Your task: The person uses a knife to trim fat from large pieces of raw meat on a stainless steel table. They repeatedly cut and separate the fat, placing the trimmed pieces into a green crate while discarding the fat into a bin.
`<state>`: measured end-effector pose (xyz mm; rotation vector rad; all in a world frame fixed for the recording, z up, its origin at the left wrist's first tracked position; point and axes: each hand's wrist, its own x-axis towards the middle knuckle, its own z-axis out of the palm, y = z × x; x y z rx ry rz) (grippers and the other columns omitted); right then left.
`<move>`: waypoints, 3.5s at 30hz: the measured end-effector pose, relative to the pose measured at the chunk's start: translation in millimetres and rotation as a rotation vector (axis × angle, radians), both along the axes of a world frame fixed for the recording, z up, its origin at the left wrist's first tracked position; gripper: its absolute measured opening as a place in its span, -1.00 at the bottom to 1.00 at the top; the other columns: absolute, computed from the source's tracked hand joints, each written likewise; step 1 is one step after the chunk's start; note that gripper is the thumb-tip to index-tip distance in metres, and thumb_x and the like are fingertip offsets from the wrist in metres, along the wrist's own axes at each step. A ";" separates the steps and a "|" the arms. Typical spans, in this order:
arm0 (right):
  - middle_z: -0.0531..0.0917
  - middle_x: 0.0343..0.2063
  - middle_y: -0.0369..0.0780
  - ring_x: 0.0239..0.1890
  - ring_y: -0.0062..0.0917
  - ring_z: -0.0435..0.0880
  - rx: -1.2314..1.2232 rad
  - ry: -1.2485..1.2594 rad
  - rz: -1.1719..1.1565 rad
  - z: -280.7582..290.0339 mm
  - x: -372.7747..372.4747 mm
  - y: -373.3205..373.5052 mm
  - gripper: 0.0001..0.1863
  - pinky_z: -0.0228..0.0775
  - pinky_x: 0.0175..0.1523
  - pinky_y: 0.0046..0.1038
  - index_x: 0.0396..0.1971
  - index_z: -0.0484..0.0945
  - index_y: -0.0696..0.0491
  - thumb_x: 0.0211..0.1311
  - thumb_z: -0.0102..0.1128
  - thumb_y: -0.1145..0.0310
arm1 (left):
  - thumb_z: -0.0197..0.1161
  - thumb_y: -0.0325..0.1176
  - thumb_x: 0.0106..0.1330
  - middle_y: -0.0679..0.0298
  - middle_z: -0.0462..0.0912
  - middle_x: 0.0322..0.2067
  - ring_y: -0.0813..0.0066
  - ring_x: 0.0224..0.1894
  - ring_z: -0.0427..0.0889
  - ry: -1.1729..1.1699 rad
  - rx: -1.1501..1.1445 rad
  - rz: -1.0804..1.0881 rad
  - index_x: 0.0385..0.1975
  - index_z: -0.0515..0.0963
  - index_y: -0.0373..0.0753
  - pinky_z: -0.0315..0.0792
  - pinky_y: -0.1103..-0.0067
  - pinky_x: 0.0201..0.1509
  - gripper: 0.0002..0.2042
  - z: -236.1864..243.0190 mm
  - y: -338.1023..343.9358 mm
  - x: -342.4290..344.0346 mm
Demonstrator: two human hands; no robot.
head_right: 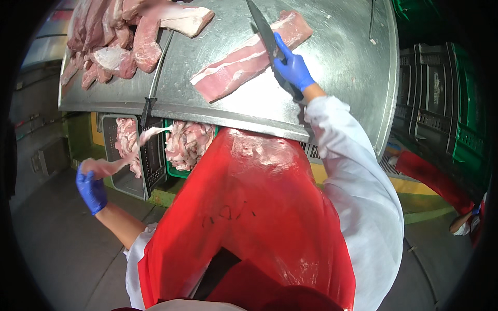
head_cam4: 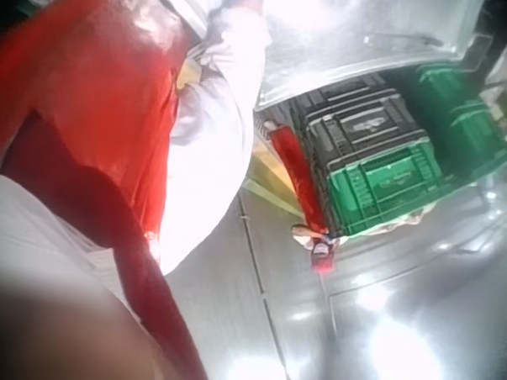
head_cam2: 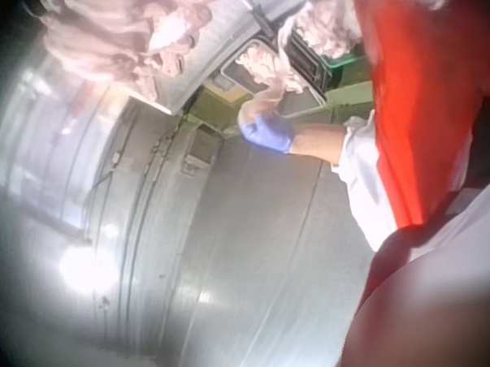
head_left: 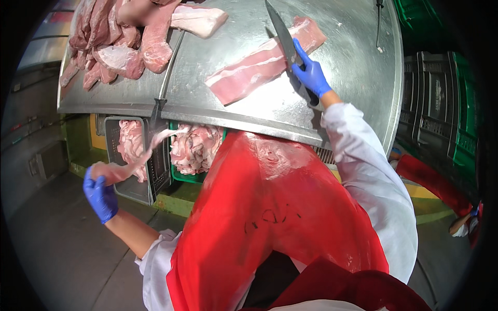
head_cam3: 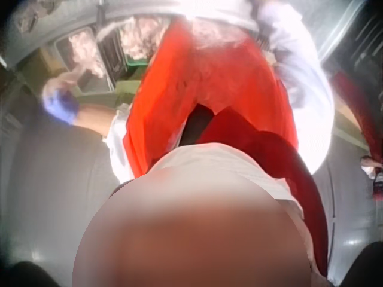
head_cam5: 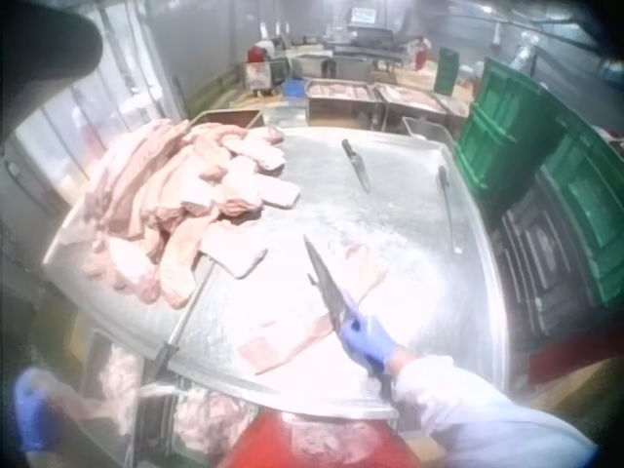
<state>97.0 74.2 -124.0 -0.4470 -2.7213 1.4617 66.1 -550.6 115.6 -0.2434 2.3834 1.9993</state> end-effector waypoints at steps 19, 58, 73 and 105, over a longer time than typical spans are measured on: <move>0.63 -0.57 -0.18 -0.62 -0.51 0.62 -0.252 -0.151 0.077 -28.6 98.2 -65.3 -0.22 0.56 -0.38 -0.42 0.51 0.02 -0.31 0.32 0.10 0.26 | 0.25 -0.50 0.32 0.45 0.37 -0.43 0.73 -0.41 0.32 0.313 -0.461 -0.376 -0.28 0.42 -0.28 0.29 0.71 -0.32 -0.88 -105.1 208.4 -94.8; 0.62 -0.56 -0.23 -0.60 -0.64 0.58 -0.498 0.218 -0.572 -34.5 34.1 -7.8 -0.07 0.52 -0.49 -0.52 0.54 -0.13 -0.24 0.25 0.12 0.53 | 0.16 -0.25 0.28 -0.02 0.66 -0.14 -0.03 -0.30 0.69 0.637 -1.188 -1.155 -0.19 0.54 -0.19 0.59 0.24 -0.21 -0.79 -227.2 436.5 -53.3; 0.67 -0.49 -0.11 -0.51 -0.48 0.70 -0.164 0.006 -0.310 -27.7 -9.4 -110.2 -0.17 0.60 -0.37 -0.41 0.53 -0.03 -0.22 0.29 0.10 0.34 | 0.19 -0.36 0.35 0.28 0.58 -0.55 0.55 -0.49 0.53 0.150 -0.386 -1.178 -0.42 0.56 -0.30 0.47 0.57 -0.34 -0.84 -224.9 411.4 -155.0; 0.67 -0.49 -0.14 -0.61 -0.49 0.64 -0.265 -0.396 0.330 36.0 22.7 -262.4 -0.20 0.59 -0.34 -0.41 0.52 0.00 -0.15 0.29 0.04 0.38 | 0.23 -0.52 0.35 0.32 0.46 -0.47 0.61 -0.50 0.42 0.367 0.124 -0.926 -0.39 0.55 -0.32 0.30 0.65 -0.44 -0.94 -19.6 157.1 -106.1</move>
